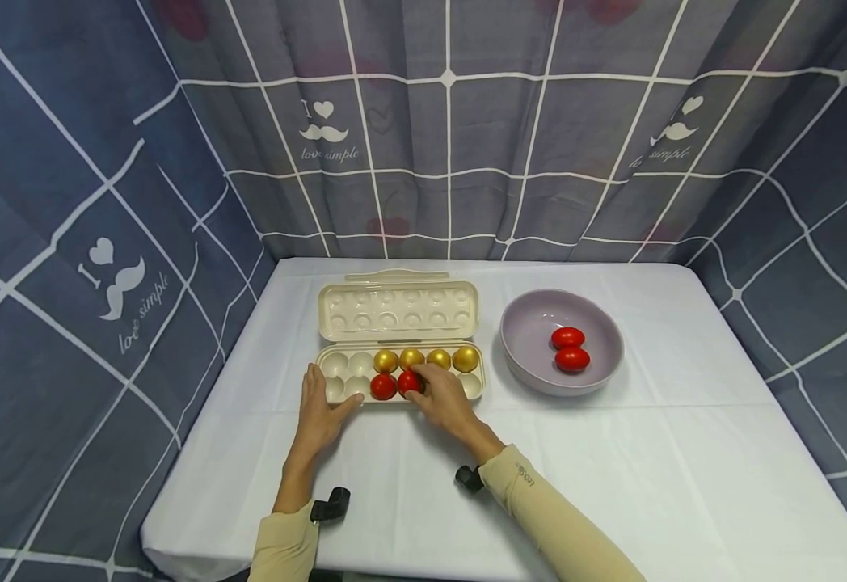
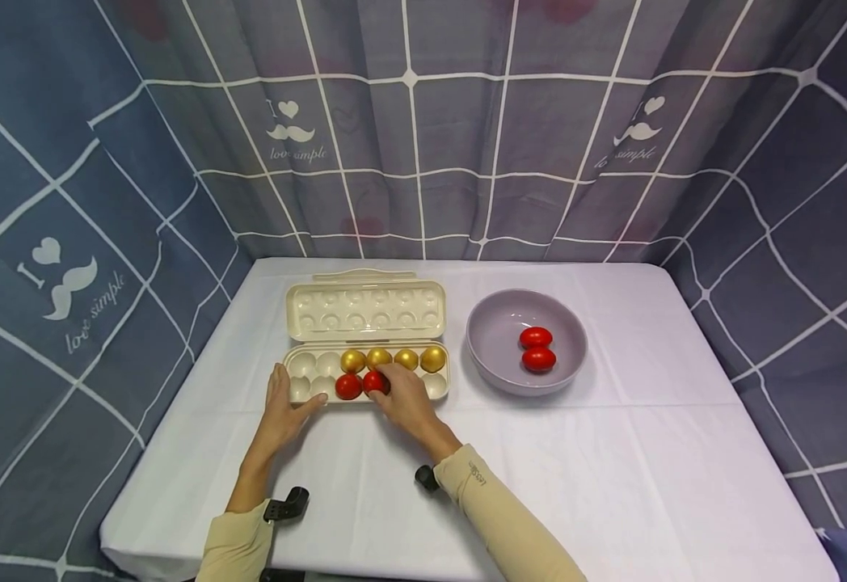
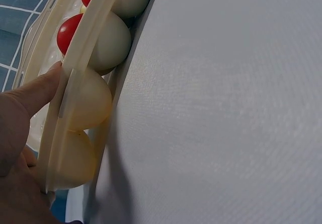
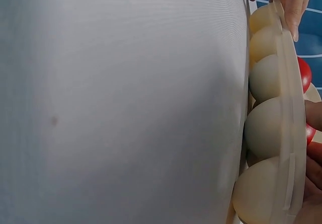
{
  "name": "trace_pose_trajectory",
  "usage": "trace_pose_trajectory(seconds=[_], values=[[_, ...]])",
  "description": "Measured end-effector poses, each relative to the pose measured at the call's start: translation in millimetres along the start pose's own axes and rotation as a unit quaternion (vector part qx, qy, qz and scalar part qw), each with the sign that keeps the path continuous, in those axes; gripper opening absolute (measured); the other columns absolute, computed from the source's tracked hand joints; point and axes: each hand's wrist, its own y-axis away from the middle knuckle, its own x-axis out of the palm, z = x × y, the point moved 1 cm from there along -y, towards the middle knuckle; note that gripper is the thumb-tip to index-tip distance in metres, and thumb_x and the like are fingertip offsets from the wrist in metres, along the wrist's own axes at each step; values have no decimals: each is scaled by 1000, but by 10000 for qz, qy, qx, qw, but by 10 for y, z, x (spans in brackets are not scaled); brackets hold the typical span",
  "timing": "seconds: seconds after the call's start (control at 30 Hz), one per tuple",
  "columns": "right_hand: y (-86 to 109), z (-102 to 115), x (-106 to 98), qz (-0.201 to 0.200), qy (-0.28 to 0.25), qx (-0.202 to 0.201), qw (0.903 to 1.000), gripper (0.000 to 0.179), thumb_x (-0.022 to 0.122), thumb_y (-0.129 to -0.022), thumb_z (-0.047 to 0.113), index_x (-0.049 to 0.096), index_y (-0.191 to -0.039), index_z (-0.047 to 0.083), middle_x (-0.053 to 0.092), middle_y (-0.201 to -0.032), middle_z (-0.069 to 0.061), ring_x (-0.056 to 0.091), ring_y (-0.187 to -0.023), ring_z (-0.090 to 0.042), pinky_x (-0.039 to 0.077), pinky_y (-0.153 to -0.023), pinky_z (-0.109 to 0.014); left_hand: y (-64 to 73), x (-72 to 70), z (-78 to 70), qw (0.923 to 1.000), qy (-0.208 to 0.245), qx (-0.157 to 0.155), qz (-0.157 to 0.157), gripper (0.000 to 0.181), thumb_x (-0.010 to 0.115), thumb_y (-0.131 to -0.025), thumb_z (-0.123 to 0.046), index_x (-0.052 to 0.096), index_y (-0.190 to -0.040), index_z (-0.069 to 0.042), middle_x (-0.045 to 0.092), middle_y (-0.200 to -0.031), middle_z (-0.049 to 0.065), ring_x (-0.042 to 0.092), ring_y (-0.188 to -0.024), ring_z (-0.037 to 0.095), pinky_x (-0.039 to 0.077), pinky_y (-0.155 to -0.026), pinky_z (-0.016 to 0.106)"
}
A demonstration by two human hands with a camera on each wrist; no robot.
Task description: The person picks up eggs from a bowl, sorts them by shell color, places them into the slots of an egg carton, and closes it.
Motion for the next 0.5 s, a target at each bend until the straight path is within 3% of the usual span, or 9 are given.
trace_pose_trajectory(seconds=[0.23,0.37,0.5], values=[[18,-10,-12,-150,-303,-14,9994,42,80,-81,8,67,-120,-4,68,-117,-16,64,-108,-30,50,-94,-43,-2,3,10,10000,31,20,6,109,72,-90,-34,-6,-151,11,-11,-160,28,-13,-146,42,-3,-118,52],[37,-41,-42,-392,-1080,-123,9933,40,80,-81,4,68,-118,-6,69,-115,-17,65,-107,-31,52,-92,-41,-2,3,23,10000,71,25,7,109,73,-90,-34,-6,-151,11,-11,-160,28,-13,-147,41,-3,-118,51],[41,-83,-137,-477,-1831,34,9819,38,78,-82,2,67,-118,-7,69,-113,-19,66,-106,-34,53,-92,-40,5,4,11,10000,83,18,-1,109,72,-90,-35,-6,-151,10,-11,-160,28,-13,-147,41,-3,-118,51]])
